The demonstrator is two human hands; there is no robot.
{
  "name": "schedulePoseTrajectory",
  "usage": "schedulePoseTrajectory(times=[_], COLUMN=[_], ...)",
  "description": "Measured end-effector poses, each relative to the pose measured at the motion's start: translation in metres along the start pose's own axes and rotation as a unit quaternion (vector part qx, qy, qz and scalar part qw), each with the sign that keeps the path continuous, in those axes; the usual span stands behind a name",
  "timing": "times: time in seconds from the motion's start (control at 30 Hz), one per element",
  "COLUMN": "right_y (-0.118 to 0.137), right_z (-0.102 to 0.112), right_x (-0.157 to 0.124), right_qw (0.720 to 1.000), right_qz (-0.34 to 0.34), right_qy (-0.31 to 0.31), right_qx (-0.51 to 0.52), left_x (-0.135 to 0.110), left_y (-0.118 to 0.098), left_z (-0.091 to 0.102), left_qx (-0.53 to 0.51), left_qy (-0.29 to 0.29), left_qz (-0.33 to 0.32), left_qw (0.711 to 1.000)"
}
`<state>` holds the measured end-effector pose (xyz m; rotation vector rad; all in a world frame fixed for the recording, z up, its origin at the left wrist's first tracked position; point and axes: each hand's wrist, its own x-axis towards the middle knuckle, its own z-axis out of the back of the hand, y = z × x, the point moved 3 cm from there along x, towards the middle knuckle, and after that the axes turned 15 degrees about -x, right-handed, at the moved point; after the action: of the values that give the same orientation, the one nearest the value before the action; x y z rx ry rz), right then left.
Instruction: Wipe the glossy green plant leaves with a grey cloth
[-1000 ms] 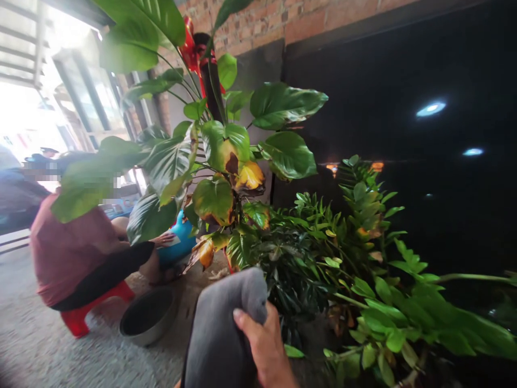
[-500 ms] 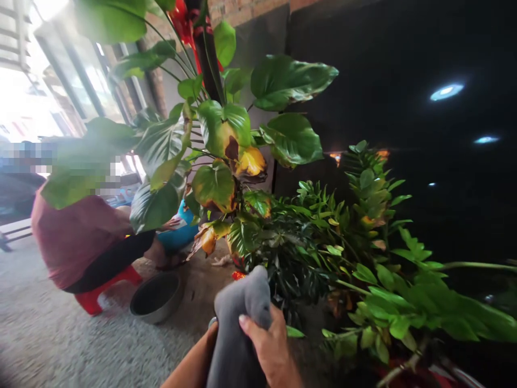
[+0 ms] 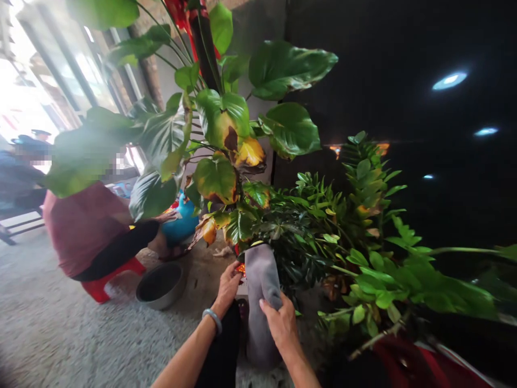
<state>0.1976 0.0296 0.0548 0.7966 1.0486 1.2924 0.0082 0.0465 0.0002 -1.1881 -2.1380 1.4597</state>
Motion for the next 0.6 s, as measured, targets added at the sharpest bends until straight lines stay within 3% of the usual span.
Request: schedulePoseTrajectory(times=[0.07,0.13,0.27,0.37,0.47,0.6], right_y=[0.005,0.014,0.030,0.036,0.032,0.021], right_z=[0.007,0.013,0.016,0.014,0.019,0.025], right_x=[-0.002,-0.001,-0.012,-0.028,-0.035,-0.039], right_qw=[1.000,0.999,0.993,0.977,0.981,0.995], right_qz=[0.013,0.037,0.110,0.174,0.141,0.029], right_qy=[-0.002,-0.001,0.021,0.114,0.136,0.083], right_qx=[0.002,-0.012,-0.045,-0.045,-0.013,0.056], left_x=[-0.017,-0.038,-0.075,-0.090,-0.099,-0.106], left_y=[-0.007,-0.013,-0.015,-0.015,-0.017,-0.015], left_z=[0.008,0.009,-0.016,-0.032,-0.040,-0.043], left_qx=[-0.011,-0.028,-0.125,-0.193,-0.224,-0.221], left_qy=[-0.051,-0.043,0.093,0.097,0.082,0.118], left_qz=[-0.046,-0.057,0.079,0.197,0.269,0.293], left_qw=[0.998,0.997,0.985,0.956,0.933,0.922])
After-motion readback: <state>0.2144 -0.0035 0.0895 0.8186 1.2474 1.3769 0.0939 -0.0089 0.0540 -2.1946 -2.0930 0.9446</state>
